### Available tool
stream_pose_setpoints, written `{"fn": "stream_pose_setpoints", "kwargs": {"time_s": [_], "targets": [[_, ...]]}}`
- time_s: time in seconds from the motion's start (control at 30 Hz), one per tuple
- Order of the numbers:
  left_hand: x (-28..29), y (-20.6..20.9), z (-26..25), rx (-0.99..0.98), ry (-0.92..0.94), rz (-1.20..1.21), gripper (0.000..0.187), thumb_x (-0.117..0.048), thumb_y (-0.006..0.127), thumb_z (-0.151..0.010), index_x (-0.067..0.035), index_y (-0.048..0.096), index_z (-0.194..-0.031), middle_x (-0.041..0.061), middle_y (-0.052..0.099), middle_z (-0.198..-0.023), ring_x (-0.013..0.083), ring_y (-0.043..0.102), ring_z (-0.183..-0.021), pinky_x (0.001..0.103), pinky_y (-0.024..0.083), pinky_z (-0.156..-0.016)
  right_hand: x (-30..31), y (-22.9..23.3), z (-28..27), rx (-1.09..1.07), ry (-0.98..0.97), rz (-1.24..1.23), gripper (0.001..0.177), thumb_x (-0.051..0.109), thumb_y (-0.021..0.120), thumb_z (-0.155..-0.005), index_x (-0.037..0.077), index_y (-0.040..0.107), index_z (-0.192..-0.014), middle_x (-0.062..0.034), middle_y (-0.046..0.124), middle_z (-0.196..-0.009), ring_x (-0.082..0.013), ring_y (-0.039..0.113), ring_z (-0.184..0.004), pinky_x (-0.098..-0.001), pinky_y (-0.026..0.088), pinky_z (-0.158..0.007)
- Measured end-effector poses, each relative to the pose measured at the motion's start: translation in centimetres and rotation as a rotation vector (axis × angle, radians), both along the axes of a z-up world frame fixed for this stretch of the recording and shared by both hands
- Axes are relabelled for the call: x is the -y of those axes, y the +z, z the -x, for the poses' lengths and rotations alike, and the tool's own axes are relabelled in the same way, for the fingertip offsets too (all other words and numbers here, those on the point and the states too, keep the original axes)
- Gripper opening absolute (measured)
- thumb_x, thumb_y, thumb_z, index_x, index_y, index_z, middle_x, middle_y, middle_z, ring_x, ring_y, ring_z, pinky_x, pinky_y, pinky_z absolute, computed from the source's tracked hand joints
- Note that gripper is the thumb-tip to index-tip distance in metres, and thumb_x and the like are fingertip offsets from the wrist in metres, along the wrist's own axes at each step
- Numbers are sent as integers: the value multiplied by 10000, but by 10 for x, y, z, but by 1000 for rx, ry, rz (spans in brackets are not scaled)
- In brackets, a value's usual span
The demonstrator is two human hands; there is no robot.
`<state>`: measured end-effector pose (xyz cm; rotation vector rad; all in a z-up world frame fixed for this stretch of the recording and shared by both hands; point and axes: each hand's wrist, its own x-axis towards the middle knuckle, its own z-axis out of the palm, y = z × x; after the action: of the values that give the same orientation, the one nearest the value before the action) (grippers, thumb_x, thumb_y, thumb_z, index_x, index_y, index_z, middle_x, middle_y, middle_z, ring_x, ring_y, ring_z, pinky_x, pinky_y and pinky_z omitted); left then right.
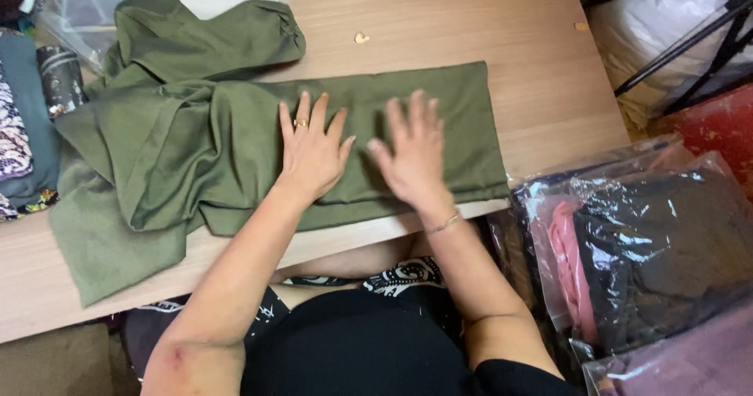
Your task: The person cleans a green garment with a lint roller by hand and then folds it on a low wooden surface.
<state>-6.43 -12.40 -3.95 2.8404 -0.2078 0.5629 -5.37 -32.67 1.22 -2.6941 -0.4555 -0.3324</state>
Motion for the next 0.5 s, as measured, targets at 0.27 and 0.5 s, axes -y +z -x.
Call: {"fn": "stream_pose_setpoints", "kwargs": {"time_s": [0.27,0.5], "targets": [[-14,-30,17,-239,-9,-20,753,-600,490,-989,-154,409,-1591,196,326,-1646,497,178,-1537,722,42,-1207,24,-51,-5,-230,78,220,698,533,451,-1053,184,297,-1638,-197,168,-1706,-497,97,-1550,-674,33,-1220],[-14,-31,20,-198,-23,68,740,-520,554,-986,-80,419,-1565,223,332,-1634,491,233,-1520,692,113,-1214,25,-47,-3,-266,77,256,774,634,440,-1019,205,273,-1642,-175,160,-1711,-481,91,-1558,-673,42,-1227]]}}
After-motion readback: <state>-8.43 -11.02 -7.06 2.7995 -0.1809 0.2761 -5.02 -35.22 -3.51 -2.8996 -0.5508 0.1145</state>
